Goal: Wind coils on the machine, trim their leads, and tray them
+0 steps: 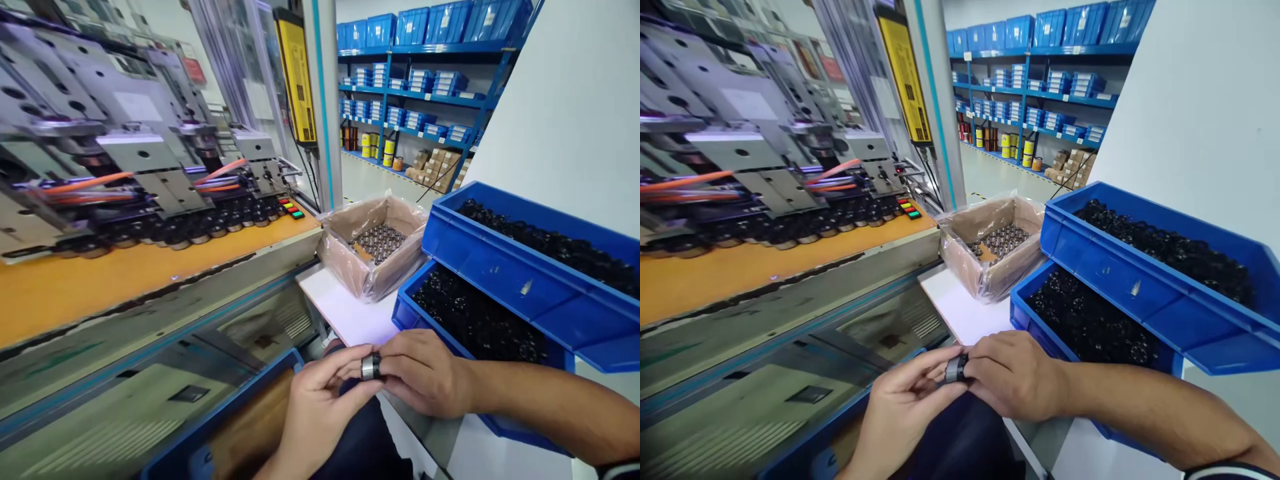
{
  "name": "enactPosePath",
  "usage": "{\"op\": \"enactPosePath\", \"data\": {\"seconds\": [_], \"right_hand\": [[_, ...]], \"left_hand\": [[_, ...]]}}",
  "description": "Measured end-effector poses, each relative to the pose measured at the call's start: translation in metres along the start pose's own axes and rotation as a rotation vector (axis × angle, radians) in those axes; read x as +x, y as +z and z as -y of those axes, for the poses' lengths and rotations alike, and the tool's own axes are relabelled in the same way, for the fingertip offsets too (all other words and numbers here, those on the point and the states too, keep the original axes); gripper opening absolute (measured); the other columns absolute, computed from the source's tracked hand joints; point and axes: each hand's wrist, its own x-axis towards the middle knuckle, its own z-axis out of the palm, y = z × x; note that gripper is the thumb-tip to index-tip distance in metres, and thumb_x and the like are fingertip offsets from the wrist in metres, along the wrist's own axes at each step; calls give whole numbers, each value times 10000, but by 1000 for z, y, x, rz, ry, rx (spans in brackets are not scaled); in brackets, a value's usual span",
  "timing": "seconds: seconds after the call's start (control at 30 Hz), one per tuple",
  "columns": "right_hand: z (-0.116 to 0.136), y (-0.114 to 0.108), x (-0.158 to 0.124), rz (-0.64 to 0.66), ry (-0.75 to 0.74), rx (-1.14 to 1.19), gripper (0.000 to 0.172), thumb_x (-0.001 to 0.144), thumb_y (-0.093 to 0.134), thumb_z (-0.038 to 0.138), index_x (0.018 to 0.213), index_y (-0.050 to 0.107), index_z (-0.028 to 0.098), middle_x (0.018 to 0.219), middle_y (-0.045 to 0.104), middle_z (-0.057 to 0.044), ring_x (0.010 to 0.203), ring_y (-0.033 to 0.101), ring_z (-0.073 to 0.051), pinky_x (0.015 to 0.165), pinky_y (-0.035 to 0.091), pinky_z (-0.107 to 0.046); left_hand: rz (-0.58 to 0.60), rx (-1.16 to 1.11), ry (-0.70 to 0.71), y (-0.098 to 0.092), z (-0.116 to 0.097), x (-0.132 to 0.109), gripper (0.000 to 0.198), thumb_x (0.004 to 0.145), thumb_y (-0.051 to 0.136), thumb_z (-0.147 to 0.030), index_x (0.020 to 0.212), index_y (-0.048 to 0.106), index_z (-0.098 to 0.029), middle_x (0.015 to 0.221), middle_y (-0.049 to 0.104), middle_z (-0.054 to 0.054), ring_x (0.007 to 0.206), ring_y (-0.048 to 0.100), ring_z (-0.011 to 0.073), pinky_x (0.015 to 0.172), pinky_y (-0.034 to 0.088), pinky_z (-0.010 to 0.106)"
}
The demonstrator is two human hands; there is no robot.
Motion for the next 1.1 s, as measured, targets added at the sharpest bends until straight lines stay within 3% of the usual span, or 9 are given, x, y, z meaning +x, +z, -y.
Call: {"op": "enactPosePath", "data": {"seconds": [0.2, 0.43, 0.57, 0.77, 0.87, 0.93, 1.1], "right_hand": [[1, -6, 2, -55, 23, 1, 120, 972, 551, 164, 1024, 622, 82, 874, 685, -102, 804, 665, -152, 711, 574, -252], [-2, -5, 1, -21, -98, 11, 133, 951, 530, 97, 1026, 630, 51, 879, 687, -127, 731, 647, -172, 614, 555, -280], [-1, -5, 0, -22, -101, 16, 149, 946, 524, 86, 1047, 627, 48, 888, 676, -126, 757, 647, -168, 636, 556, -274], [1, -4, -1, -46, -154, -65, 192, 925, 630, 194, 1004, 627, 19, 797, 655, -109, 722, 636, -194, 608, 568, -308], [1, -4, -3, -65, -172, -76, 202, 931, 567, 134, 1074, 610, -3, 833, 664, -133, 775, 653, -207, 654, 594, -325], [3, -5, -3, -65, -127, -37, 237, 912, 555, 83, 1131, 589, -2, 893, 674, -153, 869, 664, -215, 741, 612, -340], [7, -3, -3, -76, -41, 98, 191, 914, 533, 43, 1096, 589, 37, 905, 680, -151, 888, 667, -198, 811, 618, -334]], "left_hand": [[3, -6, 8, -5, -4, -4, 452, 630, 824, -8, 986, 802, -286, 858, 825, 10, 707, 786, 177, 694, 623, 183], [11, -40, -22, -4, -9, -6, 473, 606, 833, 7, 963, 811, -302, 801, 822, -11, 672, 782, 176, 672, 619, 167], [19, -31, -36, -4, -10, -7, 479, 600, 835, 4, 955, 810, -316, 772, 819, -26, 652, 777, 160, 657, 609, 144], [-92, -84, -62, 10, -3, -16, 367, 603, 861, -50, 902, 797, -253, 868, 828, 21, 749, 787, 182, 690, 619, 178], [-106, -52, -87, 13, -3, -17, 334, 609, 889, -147, 917, 779, -211, 887, 823, 61, 786, 786, 217, 680, 635, 227], [-112, 77, 17, 9, -7, -15, 379, 612, 897, -201, 972, 782, -214, 931, 816, 78, 822, 781, 234, 696, 640, 255], [18, 522, 498, -9, -16, -10, 312, 697, 834, -129, 981, 792, -252, 874, 789, 25, 742, 752, 160, 714, 610, 209]]}}
